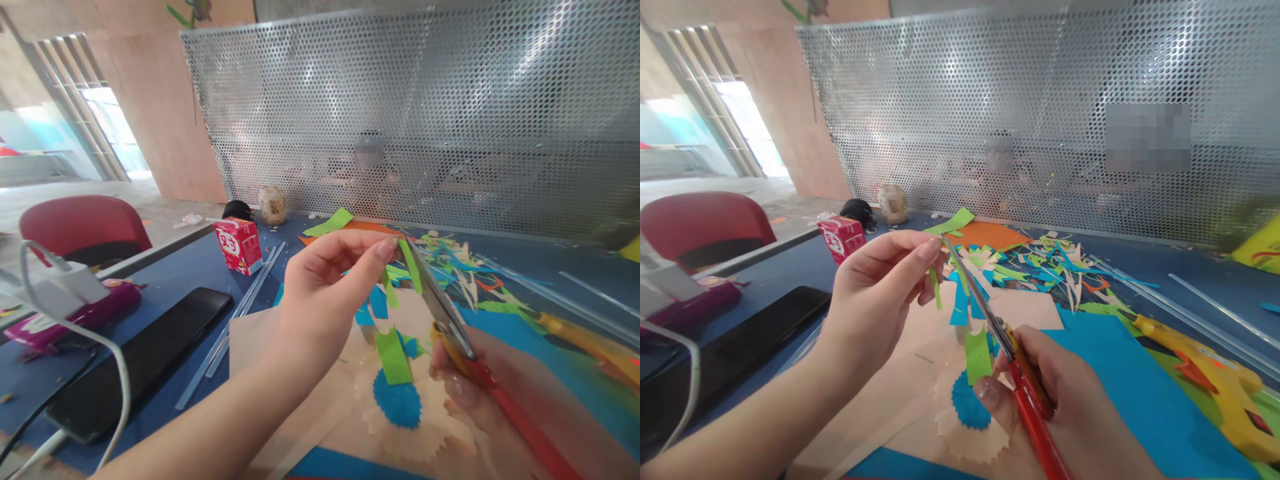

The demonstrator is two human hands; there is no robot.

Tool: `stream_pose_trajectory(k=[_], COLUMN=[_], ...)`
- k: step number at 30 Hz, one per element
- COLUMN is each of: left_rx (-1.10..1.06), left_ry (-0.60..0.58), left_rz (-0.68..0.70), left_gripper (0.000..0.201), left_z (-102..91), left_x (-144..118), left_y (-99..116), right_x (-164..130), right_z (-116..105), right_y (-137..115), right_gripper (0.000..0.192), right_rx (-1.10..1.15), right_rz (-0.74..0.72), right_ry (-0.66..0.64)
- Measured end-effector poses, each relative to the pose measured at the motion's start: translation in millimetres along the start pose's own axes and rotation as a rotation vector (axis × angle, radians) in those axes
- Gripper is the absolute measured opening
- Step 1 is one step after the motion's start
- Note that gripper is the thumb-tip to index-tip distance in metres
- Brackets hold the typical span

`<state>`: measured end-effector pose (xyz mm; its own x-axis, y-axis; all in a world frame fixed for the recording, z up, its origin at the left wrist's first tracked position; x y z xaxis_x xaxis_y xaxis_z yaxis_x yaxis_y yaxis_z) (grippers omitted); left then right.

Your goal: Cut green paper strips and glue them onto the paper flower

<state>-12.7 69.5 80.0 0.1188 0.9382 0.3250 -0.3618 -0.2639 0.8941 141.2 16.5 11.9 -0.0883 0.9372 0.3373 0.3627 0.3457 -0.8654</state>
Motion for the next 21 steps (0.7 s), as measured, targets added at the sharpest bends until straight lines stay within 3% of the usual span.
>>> stream_pose_trajectory(k=[5, 8, 13, 17, 21], left_rx=[0.003, 0.023, 0.075, 0.112, 0.150], left_ry=[0.013, 0.002, -0.060, -0.097, -0.139], left_rz=[-0.042, -0.127, -0.268, -0.298, -0.310], left_gripper=[0.006, 0.007, 0.007, 0.007, 0.008], left_z=[0.1, 5.2, 19.0, 23.5, 26.2], left_x=[0.0, -4.2, -13.5, -15.7, -16.9], left_y=[-3.3, -12.5, -29.4, -36.3, -41.5], right_x=[2.1, 4.6, 10.7, 12.2, 13.3], right_z=[-0.5, -12.5, -28.7, -34.8, -37.9], right_y=[6.0, 8.0, -1.7, -2.6, -12.9], right_gripper=[0.026, 0.027, 0.021, 0.022, 0.020], right_rx=[0.136, 0.201, 0.115, 0.161, -0.025], right_rz=[-0.018, -0.034, -0.180, -0.151, -0.161], right_ry=[-0.017, 0.124, 0.217, 0.246, 0.242])
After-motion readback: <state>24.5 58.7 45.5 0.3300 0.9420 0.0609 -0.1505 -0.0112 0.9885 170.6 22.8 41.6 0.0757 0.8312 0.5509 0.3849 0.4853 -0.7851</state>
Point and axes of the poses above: each hand's wrist, its own x-axis towards the middle knuckle, its own z-axis out of the palm, y = z × x, the point moved 8 cm from there along x, towards the middle knuckle, and after that the axes turned 13 degrees about -z, right-handed, at the moved point
